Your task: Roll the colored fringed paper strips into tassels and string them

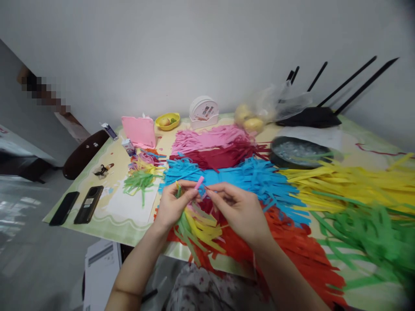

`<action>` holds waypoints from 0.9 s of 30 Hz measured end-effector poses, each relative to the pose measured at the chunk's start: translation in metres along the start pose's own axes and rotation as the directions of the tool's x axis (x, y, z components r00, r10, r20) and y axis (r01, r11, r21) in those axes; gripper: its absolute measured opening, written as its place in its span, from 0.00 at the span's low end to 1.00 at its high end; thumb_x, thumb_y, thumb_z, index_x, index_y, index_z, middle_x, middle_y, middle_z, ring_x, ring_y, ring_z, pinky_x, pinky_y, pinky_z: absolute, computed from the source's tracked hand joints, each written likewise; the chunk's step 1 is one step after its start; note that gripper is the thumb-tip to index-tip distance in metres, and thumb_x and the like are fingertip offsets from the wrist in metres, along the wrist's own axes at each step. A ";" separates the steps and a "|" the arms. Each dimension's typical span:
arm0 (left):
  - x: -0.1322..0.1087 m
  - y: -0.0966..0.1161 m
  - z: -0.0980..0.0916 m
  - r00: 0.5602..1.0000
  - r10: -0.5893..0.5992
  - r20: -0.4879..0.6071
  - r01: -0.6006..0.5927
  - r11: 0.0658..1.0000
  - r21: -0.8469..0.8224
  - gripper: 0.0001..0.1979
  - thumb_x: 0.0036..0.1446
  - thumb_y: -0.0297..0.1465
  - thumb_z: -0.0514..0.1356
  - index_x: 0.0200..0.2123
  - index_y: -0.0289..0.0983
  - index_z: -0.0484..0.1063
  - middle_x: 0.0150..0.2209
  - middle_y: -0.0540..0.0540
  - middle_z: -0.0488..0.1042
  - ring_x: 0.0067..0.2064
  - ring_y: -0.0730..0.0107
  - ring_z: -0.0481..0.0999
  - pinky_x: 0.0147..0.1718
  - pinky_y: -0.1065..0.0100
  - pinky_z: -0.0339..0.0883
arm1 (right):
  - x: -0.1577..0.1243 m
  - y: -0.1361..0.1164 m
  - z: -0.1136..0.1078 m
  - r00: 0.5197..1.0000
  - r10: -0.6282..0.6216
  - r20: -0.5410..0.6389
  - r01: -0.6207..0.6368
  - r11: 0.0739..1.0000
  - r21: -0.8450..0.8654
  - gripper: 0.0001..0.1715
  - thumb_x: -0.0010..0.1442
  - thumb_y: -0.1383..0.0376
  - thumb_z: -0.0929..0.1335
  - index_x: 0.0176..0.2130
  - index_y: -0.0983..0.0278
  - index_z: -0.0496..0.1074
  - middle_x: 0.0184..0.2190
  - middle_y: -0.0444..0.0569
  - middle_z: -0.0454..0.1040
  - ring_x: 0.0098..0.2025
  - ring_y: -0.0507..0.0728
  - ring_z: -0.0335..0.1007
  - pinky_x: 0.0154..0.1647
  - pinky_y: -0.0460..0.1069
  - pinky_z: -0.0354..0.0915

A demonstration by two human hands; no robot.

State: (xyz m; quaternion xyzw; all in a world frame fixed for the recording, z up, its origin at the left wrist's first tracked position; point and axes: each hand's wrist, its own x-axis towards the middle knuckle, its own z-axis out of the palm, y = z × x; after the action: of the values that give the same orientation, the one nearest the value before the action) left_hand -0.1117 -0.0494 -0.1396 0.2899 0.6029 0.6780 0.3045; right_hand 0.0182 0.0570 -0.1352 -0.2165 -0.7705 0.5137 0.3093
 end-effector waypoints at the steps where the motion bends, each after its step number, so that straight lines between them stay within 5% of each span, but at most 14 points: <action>1: 0.000 -0.001 0.000 1.000 0.002 0.007 -0.002 1.000 0.016 0.14 0.49 0.38 0.70 0.35 0.34 0.78 0.25 0.47 0.79 0.27 0.69 0.77 0.32 0.68 0.71 | 0.000 0.000 0.000 1.000 0.010 0.000 -0.010 1.000 0.006 0.14 0.60 0.59 0.67 0.33 0.65 0.78 0.20 0.44 0.74 0.20 0.51 0.64 0.21 0.45 0.58; 6: -0.002 -0.002 0.000 0.987 0.111 0.118 -0.139 0.954 0.267 0.08 0.54 0.34 0.67 0.35 0.36 0.81 0.32 0.45 0.82 0.33 0.67 0.78 0.35 0.69 0.69 | 0.005 0.005 0.000 0.988 0.115 0.099 -0.136 0.961 0.240 0.21 0.58 0.55 0.69 0.46 0.66 0.73 0.18 0.40 0.71 0.17 0.50 0.63 0.19 0.45 0.61; 10: -0.002 0.000 0.002 0.964 0.146 0.222 -0.227 0.887 0.402 0.05 0.54 0.29 0.66 0.35 0.37 0.82 0.35 0.45 0.82 0.36 0.66 0.79 0.39 0.69 0.68 | 0.007 0.015 0.002 0.978 0.117 0.171 -0.171 0.923 0.345 0.16 0.55 0.54 0.72 0.35 0.65 0.74 0.20 0.42 0.73 0.15 0.47 0.60 0.15 0.43 0.57; 13: -0.002 -0.002 0.001 0.960 0.121 0.251 -0.225 0.866 0.446 0.07 0.55 0.30 0.65 0.37 0.37 0.82 0.37 0.44 0.82 0.39 0.64 0.79 0.41 0.68 0.68 | 0.007 0.016 -0.004 0.995 0.089 -0.035 -0.066 0.906 0.417 0.11 0.55 0.58 0.73 0.31 0.64 0.73 0.27 0.45 0.76 0.15 0.45 0.59 0.14 0.43 0.55; 15: -0.001 -0.004 -0.003 0.954 0.081 0.289 -0.217 0.852 0.477 0.08 0.57 0.32 0.64 0.38 0.37 0.82 0.37 0.44 0.82 0.39 0.63 0.79 0.42 0.67 0.68 | 0.008 0.012 -0.015 0.964 0.094 -0.250 0.056 0.845 0.532 0.08 0.57 0.60 0.72 0.33 0.61 0.71 0.27 0.42 0.76 0.15 0.46 0.60 0.13 0.42 0.54; 18: 0.003 -0.004 -0.015 0.932 0.085 0.351 -0.259 0.835 0.486 0.13 0.63 0.35 0.58 0.44 0.37 0.80 0.45 0.42 0.80 0.47 0.61 0.77 0.48 0.65 0.67 | 0.009 0.004 -0.038 0.809 0.052 -0.585 0.330 0.784 0.526 0.08 0.58 0.64 0.72 0.34 0.59 0.67 0.19 0.36 0.69 0.14 0.47 0.57 0.11 0.41 0.51; 20: 0.005 0.001 -0.024 0.928 0.128 0.350 -0.300 0.815 0.497 0.17 0.66 0.38 0.53 0.50 0.38 0.77 0.50 0.42 0.78 0.51 0.61 0.75 0.52 0.63 0.65 | 0.008 -0.002 -0.048 0.726 -0.047 -0.686 0.404 0.837 0.369 0.07 0.57 0.66 0.72 0.34 0.60 0.68 0.18 0.36 0.66 0.15 0.47 0.57 0.12 0.42 0.51; 22: 0.007 0.009 -0.028 0.924 0.104 0.367 -0.296 0.801 0.520 0.20 0.67 0.40 0.50 0.51 0.38 0.76 0.46 0.43 0.78 0.47 0.62 0.75 0.50 0.64 0.66 | 0.006 -0.007 -0.047 0.806 -0.164 -0.568 0.327 0.924 0.197 0.04 0.57 0.68 0.71 0.35 0.62 0.72 0.21 0.38 0.68 0.18 0.47 0.61 0.15 0.42 0.55; 24: 0.008 0.019 -0.027 0.900 0.025 0.436 -0.277 0.803 0.528 0.20 0.67 0.41 0.50 0.48 0.37 0.77 0.39 0.45 0.79 0.40 0.65 0.75 0.44 0.67 0.67 | 0.005 -0.012 -0.036 0.944 -0.213 -0.253 0.237 0.969 0.065 0.04 0.59 0.67 0.70 0.38 0.62 0.74 0.23 0.41 0.72 0.21 0.48 0.66 0.19 0.43 0.60; 27: 0.007 0.027 -0.017 0.860 -0.034 0.509 -0.274 0.811 0.517 0.18 0.64 0.41 0.54 0.35 0.34 0.76 0.33 0.46 0.77 0.36 0.67 0.73 0.38 0.69 0.66 | 0.006 -0.018 -0.013 0.961 -0.255 0.110 0.255 0.967 0.018 0.06 0.62 0.66 0.68 0.40 0.62 0.75 0.26 0.42 0.75 0.25 0.50 0.70 0.25 0.44 0.63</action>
State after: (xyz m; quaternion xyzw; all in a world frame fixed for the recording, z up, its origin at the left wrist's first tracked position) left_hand -0.1305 -0.0574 -0.1141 0.5703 0.6592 0.3858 0.3022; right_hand 0.0222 0.0626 -0.1137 -0.0859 -0.8071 0.4822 0.3297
